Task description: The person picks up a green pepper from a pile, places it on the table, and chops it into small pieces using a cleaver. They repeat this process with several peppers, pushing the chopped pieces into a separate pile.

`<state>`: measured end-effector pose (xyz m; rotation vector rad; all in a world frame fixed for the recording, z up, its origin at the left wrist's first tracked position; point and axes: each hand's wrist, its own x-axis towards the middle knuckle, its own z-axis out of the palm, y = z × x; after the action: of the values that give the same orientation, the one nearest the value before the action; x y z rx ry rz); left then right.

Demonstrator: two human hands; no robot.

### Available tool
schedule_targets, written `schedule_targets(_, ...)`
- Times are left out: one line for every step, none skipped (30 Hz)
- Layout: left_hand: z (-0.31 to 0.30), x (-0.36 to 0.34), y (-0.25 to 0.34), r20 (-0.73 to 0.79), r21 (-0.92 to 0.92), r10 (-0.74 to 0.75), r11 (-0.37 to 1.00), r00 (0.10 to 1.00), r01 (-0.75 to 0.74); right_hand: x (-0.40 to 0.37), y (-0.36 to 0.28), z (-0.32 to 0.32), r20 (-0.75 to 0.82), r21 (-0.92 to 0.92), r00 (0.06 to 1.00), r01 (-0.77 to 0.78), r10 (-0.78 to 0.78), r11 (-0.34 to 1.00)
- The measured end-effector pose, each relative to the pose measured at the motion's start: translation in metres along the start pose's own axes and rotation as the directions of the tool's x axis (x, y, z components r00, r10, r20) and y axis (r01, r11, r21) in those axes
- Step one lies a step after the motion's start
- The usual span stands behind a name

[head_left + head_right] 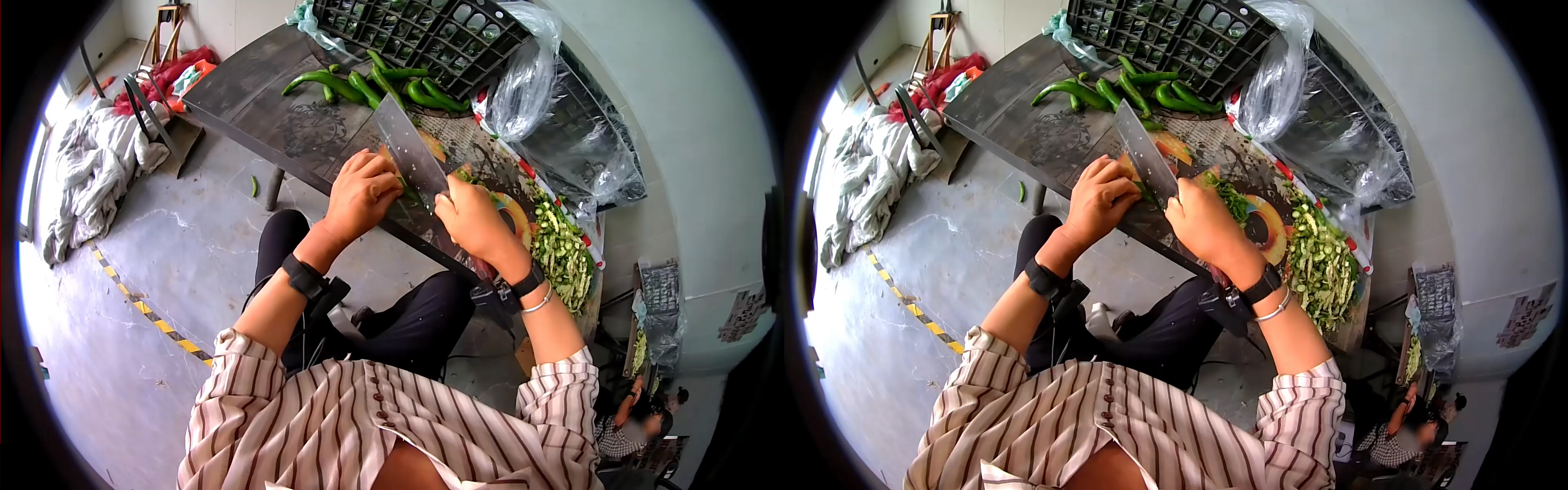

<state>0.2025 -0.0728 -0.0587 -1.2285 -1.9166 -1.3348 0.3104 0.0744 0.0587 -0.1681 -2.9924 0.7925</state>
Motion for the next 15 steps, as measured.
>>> schedule_targets(0.0,0.0,0.0,0.0,-0.003,-0.015,1.0,1.0,0.015,0.0,0.0,0.0,0.033,-0.014,0.999,-0.003,0.003,1.0)
schedule_targets(0.0,-0.002,0.0,0.0,-0.004,-0.034,0.999,0.999,0.034,0.001,0.001,-0.001,0.042,-0.017,0.999,-0.001,0.002,1.0)
schedule_targets(-0.001,-0.003,0.0,-0.001,-0.003,-0.046,0.999,0.999,0.046,0.002,0.001,-0.002,0.06,-0.02,0.998,-0.015,0.017,1.0)
schedule_targets(-0.002,-0.002,0.001,0.008,0.009,-0.035,0.999,0.999,0.035,0.002,0.002,-0.003,0.076,-0.021,0.997,-0.032,0.034,0.999)
schedule_targets(-0.002,-0.001,0.002,0.019,0.022,-0.019,1.0,1.0,0.019,0.003,0.004,-0.003,0.081,-0.018,0.996,-0.036,0.037,0.999)
schedule_targets(-0.002,-0.001,0.002,0.023,0.021,-0.021,1.0,1.0,0.021,0.006,0.003,-0.005,0.112,-0.001,0.993,-0.023,0.022,1.0)
schedule_targets(-0.002,-0.001,0.002,0.022,0.004,-0.03,1.0,0.999,0.03,0.008,0.0,-0.006,0.141,0.018,0.99,-0.01,0.007,1.0)
schedule_targets(-0.002,-0.001,0.002,0.021,-0.013,-0.04,0.999,0.999,0.04,0.01,-0.004,-0.013,0.219,0.017,0.972,-0.089,0.083,0.996)
schedule_targets(-0.004,0.0,0.001,0.026,-0.012,-0.045,0.999,0.999,0.046,0.012,-0.014,-0.017,0.225,0.021,0.971,-0.092,0.085,0.996)
schedule_targets(-0.004,0.001,0.002,0.03,-0.007,-0.046,0.999,0.998,0.046,0.015,-0.023,-0.017,0.246,0.025,0.954,-0.183,0.172,0.983)
schedule_targets(-0.004,0.002,0.003,0.032,-0.005,-0.043,0.999,0.999,0.043,0.017,-0.027,-0.017,0.263,0.024,0.93,-0.273,0.258,0.962)
schedule_targets(-0.003,0.001,0.004,0.039,-0.012,-0.041,0.999,0.998,0.042,0.021,-0.018,-0.012,0.268,0.062,0.929,-0.283,0.257,0.957)
schedule_targets(-0.003,0.001,0.003,0.042,-0.015,-0.047,0.999,0.998,0.047,0.024,-0.007,-0.003,0.259,0.065,0.929,-0.289,0.263,0.955)
schedule_targets(-0.003,0.002,0.003,0.044,-0.016,-0.049,0.999,0.998,0.05,0.027,0.003,0.007,0.162,0.064,0.976,-0.157,0.145,0.985)
schedule_targets(-0.002,0.004,0.002,0.038,-0.014,-0.035,0.999,0.999,0.035,0.031,0.005,0.012,0.062,0.045,0.998,-0.014,0.012,0.999)
